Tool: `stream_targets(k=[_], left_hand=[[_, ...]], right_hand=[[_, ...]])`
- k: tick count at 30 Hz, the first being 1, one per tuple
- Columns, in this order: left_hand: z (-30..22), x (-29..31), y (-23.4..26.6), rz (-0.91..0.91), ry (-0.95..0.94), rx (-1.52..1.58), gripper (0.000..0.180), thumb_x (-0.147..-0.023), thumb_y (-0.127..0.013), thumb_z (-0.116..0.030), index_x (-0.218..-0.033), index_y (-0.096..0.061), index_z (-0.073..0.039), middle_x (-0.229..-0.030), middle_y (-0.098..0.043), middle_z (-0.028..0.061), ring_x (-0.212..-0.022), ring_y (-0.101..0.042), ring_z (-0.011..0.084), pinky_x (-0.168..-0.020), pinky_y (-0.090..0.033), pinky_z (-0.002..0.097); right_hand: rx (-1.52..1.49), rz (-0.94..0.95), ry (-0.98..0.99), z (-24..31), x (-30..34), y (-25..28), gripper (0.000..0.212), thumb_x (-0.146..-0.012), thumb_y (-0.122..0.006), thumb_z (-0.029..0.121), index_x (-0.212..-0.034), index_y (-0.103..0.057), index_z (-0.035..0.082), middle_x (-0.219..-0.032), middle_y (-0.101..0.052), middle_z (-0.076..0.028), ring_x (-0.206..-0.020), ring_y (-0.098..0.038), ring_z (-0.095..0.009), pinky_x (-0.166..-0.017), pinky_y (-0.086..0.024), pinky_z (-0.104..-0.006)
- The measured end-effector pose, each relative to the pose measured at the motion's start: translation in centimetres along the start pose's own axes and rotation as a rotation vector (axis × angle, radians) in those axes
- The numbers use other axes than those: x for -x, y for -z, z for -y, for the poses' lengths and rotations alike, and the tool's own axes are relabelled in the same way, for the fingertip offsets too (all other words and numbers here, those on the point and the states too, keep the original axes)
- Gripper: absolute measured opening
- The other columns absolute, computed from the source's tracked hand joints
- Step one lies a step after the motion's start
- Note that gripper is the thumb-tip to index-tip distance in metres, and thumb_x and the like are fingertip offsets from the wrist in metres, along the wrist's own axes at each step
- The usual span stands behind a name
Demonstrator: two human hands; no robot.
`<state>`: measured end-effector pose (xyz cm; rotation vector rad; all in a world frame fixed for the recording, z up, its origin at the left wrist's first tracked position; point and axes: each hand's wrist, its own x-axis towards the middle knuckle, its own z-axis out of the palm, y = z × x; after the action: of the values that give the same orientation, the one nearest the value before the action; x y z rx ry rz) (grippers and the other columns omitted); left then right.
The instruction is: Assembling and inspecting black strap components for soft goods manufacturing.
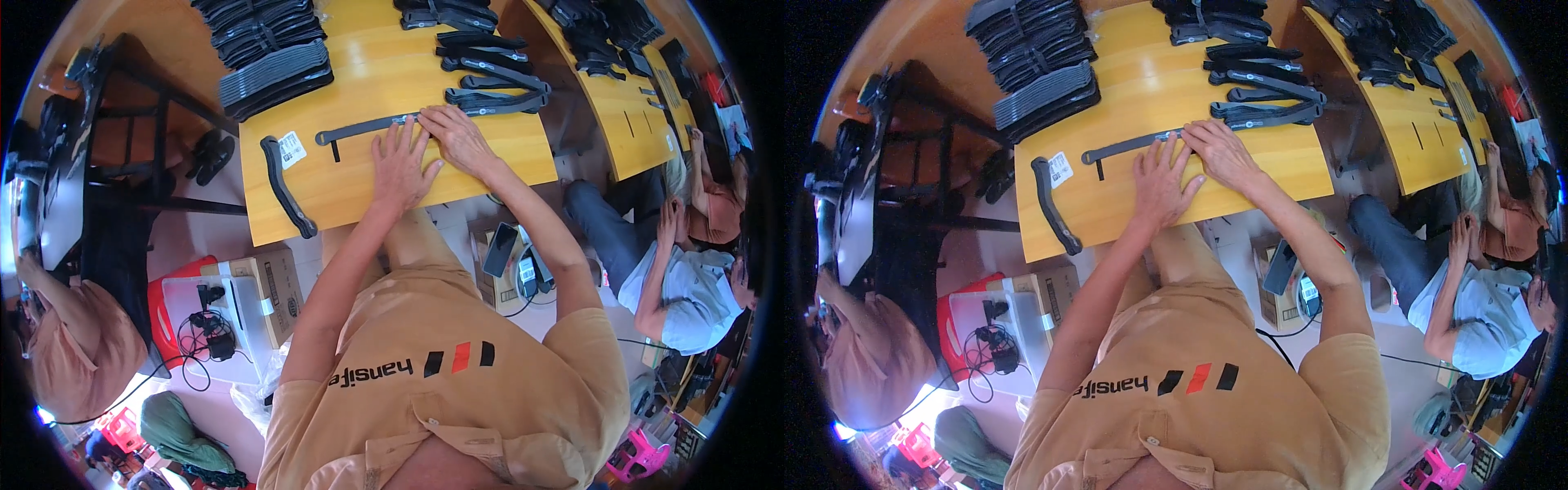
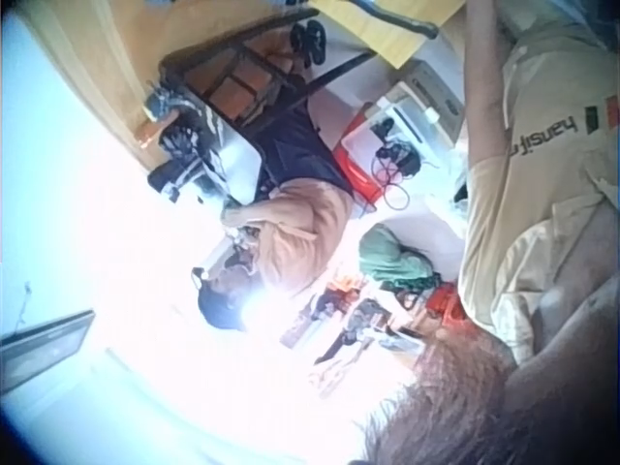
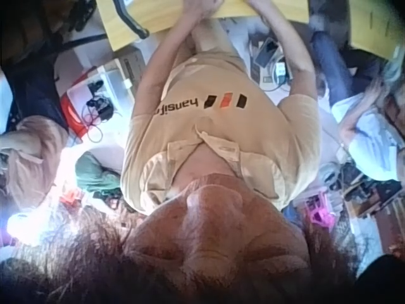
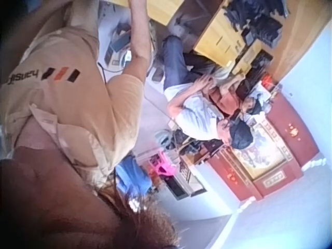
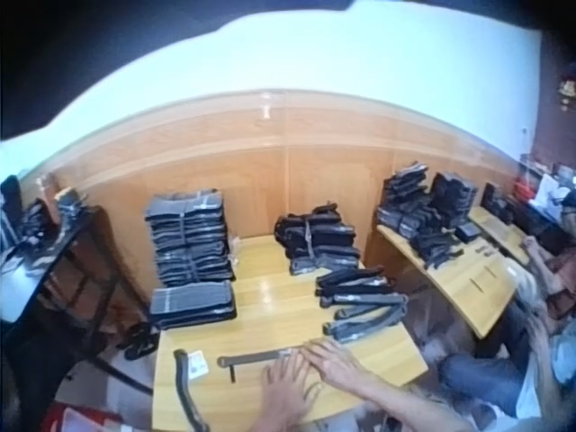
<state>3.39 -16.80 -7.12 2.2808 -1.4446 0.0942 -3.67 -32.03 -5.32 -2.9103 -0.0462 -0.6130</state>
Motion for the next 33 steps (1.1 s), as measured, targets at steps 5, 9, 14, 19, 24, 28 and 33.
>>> stream_targets(k=[5, 9, 14, 19, 24, 28, 33], left_hand=[[2.8, 0.7, 1.6, -0.158, 0.124, 0.424, 0.065, -0.083, -0.055, -0.037, -0.131, -0.035, 0.003, -0.139, -0.031, 0.0196, -0.128, -0.029, 0.034, -0.106, -0.017, 0.0504], [6.7, 2.1, 4.1, -0.122, 0.147, 0.017, 0.065, -0.086, -0.051, -0.039, -0.134, -0.032, 0.002, -0.142, -0.028, 0.0182, -0.132, -0.025, 0.0319, -0.108, -0.015, 0.0487], [8.9, 3.5, 4.8, 0.082, 0.194, -0.216, 0.071, -0.088, -0.045, -0.046, -0.139, -0.025, 0.0, -0.146, -0.022, 0.0134, -0.136, -0.018, 0.0244, -0.109, -0.013, 0.0473], [9.0, 3.4, 5.3, 0.118, 0.236, -0.131, 0.071, -0.088, -0.045, -0.047, -0.14, -0.024, -0.003, -0.147, -0.02, 0.0118, -0.137, -0.017, 0.0233, -0.109, -0.012, 0.0463], [9.3, 3.4, 5.5, 0.152, 0.29, -0.066, 0.071, -0.088, -0.045, -0.047, -0.14, -0.024, -0.004, -0.148, -0.02, 0.0109, -0.137, -0.018, 0.0234, -0.11, -0.012, 0.0461], [10.0, 3.7, 6.0, 0.1, 0.328, -0.122, 0.067, -0.088, -0.045, -0.046, -0.137, -0.03, -0.003, -0.144, -0.028, 0.0147, -0.134, -0.025, 0.026, -0.109, -0.014, 0.0479], [12.5, 7.3, 11.0, -0.262, 0.392, -0.021, 0.05, -0.088, -0.049, -0.038, -0.122, -0.049, -0.001, -0.124, -0.05, 0.0207, -0.118, -0.046, 0.0303, -0.1, -0.032, 0.0471]], right_hand=[[-0.085, 0.005, -0.089, 0.4, 0.5, -0.6, 0.043, -0.072, -0.051, -0.005, -0.114, -0.055, -0.002, -0.119, -0.054, -0.014, -0.113, -0.047, -0.029, -0.099, -0.035, -0.037], [-0.064, -0.044, -0.111, 0.6, 0.6, -1.0, 0.045, -0.072, -0.051, -0.006, -0.116, -0.054, -0.002, -0.12, -0.054, -0.013, -0.113, -0.047, -0.029, -0.099, -0.035, -0.0369], [-0.033, -0.062, -0.121, 0.7, 0.9, -1.0, 0.042, -0.074, -0.05, -0.003, -0.115, -0.056, 0.001, -0.122, -0.054, -0.01, -0.112, -0.048, -0.028, -0.099, -0.036, -0.037], [-0.067, -0.071, -0.161, 0.7, 1.2, -1.2, 0.042, -0.073, -0.051, -0.003, -0.114, -0.057, 0.002, -0.122, -0.055, -0.009, -0.112, -0.048, -0.028, -0.098, -0.037, -0.0375], [-0.11, -0.095, -0.172, 0.6, 1.4, -1.5, 0.042, -0.073, -0.051, -0.005, -0.113, -0.058, 0.002, -0.123, -0.054, -0.009, -0.112, -0.048, -0.029, -0.098, -0.037, -0.0376], [-0.124, -0.134, -0.162, 1.0, 1.7, -0.8, 0.038, -0.071, -0.051, -0.005, -0.107, -0.06, 0.001, -0.116, -0.056, -0.012, -0.109, -0.05, -0.03, -0.094, -0.041, -0.0362], [-0.207, -0.2, -0.227, 5.4, 1.8, 0.6, 0.031, -0.068, -0.053, -0.006, -0.097, -0.06, 0.001, -0.102, -0.058, -0.013, -0.101, -0.053, -0.03, -0.086, -0.045, -0.0369]])
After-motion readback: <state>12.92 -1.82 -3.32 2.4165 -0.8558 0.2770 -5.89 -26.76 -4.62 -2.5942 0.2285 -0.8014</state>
